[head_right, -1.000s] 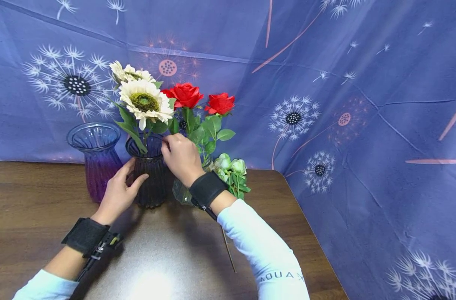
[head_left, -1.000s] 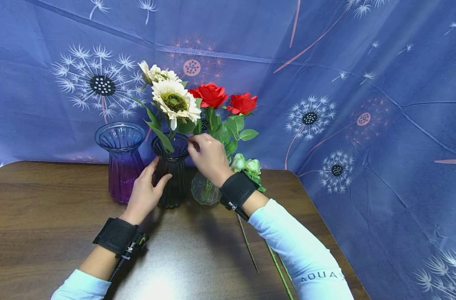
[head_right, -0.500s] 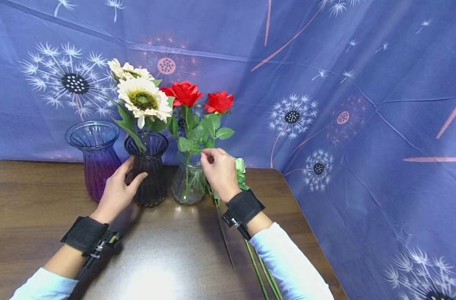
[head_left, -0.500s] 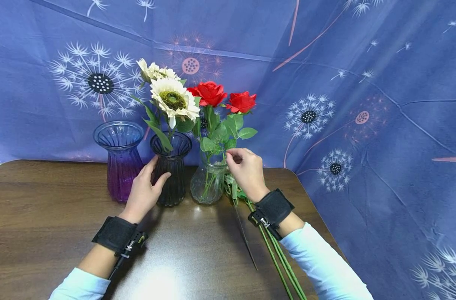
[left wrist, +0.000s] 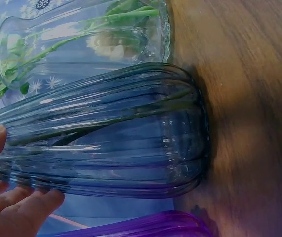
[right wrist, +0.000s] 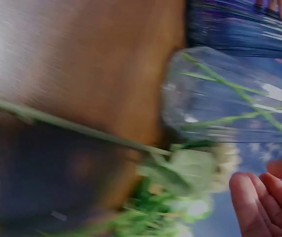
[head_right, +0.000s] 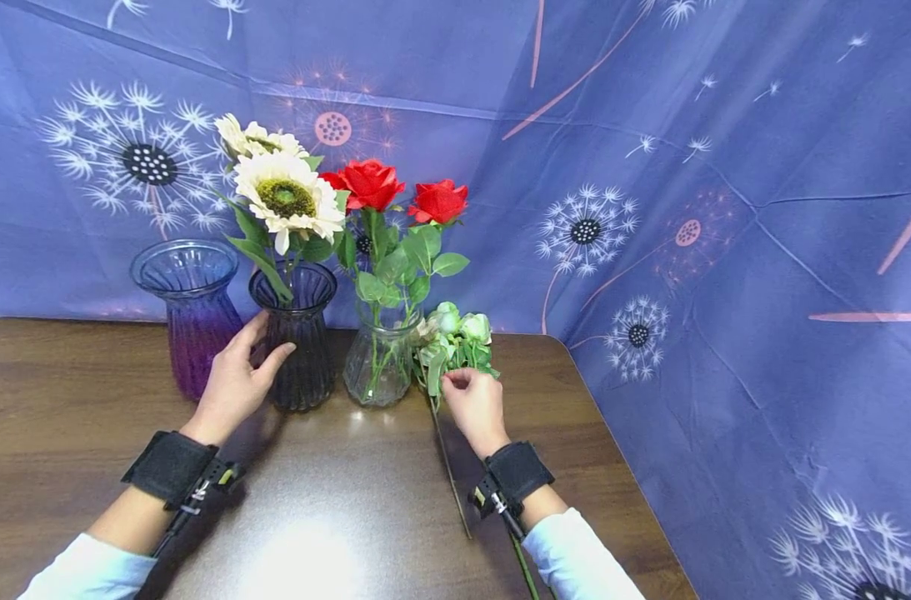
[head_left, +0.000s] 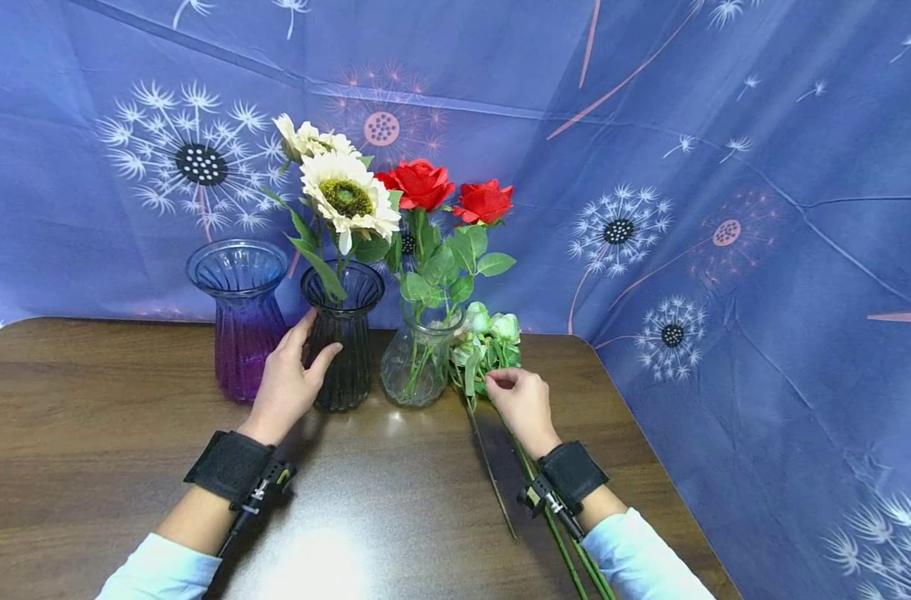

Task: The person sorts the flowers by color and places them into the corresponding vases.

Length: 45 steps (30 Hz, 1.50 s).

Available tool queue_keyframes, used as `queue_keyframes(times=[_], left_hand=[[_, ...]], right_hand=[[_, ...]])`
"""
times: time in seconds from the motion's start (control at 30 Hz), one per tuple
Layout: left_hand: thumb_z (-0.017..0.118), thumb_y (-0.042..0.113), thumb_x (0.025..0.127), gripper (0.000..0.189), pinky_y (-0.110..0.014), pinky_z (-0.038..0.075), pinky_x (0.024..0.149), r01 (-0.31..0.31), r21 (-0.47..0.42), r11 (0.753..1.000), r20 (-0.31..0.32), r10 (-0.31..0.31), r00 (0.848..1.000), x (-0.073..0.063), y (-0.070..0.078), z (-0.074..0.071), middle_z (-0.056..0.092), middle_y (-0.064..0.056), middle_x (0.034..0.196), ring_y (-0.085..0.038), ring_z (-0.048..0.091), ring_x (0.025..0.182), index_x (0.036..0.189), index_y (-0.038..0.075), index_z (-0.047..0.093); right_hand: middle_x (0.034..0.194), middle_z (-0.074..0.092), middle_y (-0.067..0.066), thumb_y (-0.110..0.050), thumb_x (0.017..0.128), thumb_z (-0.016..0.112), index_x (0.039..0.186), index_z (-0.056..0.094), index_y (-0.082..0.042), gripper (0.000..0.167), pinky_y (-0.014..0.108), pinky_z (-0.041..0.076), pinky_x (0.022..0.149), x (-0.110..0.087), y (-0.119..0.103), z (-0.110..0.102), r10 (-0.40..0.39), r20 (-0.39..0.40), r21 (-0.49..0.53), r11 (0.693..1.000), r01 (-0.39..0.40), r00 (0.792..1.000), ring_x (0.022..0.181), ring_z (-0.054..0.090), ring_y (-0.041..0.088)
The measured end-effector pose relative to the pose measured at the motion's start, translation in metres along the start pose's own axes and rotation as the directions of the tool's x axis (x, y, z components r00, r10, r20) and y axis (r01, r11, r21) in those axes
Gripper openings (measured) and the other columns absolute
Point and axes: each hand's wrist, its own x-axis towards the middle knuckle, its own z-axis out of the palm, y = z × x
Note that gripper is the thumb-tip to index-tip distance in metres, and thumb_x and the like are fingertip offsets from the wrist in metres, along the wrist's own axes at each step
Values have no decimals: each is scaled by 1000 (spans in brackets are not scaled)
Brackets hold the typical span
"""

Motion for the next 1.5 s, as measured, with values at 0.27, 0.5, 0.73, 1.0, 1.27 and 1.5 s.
queue_keyframes(times=[0.27, 0.5, 0.73, 1.0, 1.27, 1.5], left_hand=[[66, 15, 87, 61, -54, 46, 91, 10, 6, 1000, 5, -10, 1000, 1, -1, -1, 50, -29, 131, -43, 53, 115, 139, -3, 38], [66, 15, 87, 62, -53, 46, 93, 14, 1, 1000, 10, -14, 1000, 1, 1, -1, 48, -28, 133, -42, 52, 117, 140, -2, 38], [66, 15, 87, 62, -54, 46, 93, 10, 9, 1000, 7, -10, 1000, 2, 2, -2, 48, -29, 133, -42, 52, 117, 139, -3, 38], [66, 13, 87, 60, -54, 45, 93, 10, 10, 1000, -1, -10, 1000, 0, 0, -1, 49, -29, 132, -43, 52, 117, 139, -4, 39], [66, 14, 87, 60, -53, 47, 91, 14, 5, 1000, 0, -14, 1000, -1, 0, 1, 50, -28, 132, -42, 54, 114, 139, -3, 39], [67, 14, 86, 61, -52, 47, 92, -6, 0, 1000, -8, 6, 1000, 0, -1, 1, 51, -28, 131, -41, 54, 115, 138, -3, 40]], right_hand=[[78, 71, 14, -11, 84, 67, 90, 71, 4, 16, 26, 57, 58, -12, 31, 26, 258, 217, 151, 944, -293, 942, 61, 68, 16], [74, 71, 12, -12, 83, 68, 87, 71, 4, 17, 26, 55, 56, -14, 40, 36, 302, 265, 155, 924, -350, 916, 57, 66, 14], [65, 68, 10, -4, 83, 64, 86, 71, 7, 14, 24, 52, 52, -11, 46, 41, 315, 310, 179, 907, -380, 897, 50, 57, 8], [64, 65, 7, -3, 85, 62, 88, 69, 11, 16, 26, 54, 54, -7, 47, 43, 328, 367, 211, 882, -421, 871, 51, 56, 10], [65, 66, 6, -1, 86, 60, 88, 68, 11, 14, 26, 53, 53, -5, 47, 44, 344, 389, 238, 859, -454, 855, 52, 56, 10], [63, 63, 4, 3, 86, 59, 91, 65, 15, 14, 23, 50, 51, -7, 43, 34, 355, 387, 305, 822, -481, 851, 52, 56, 10]])
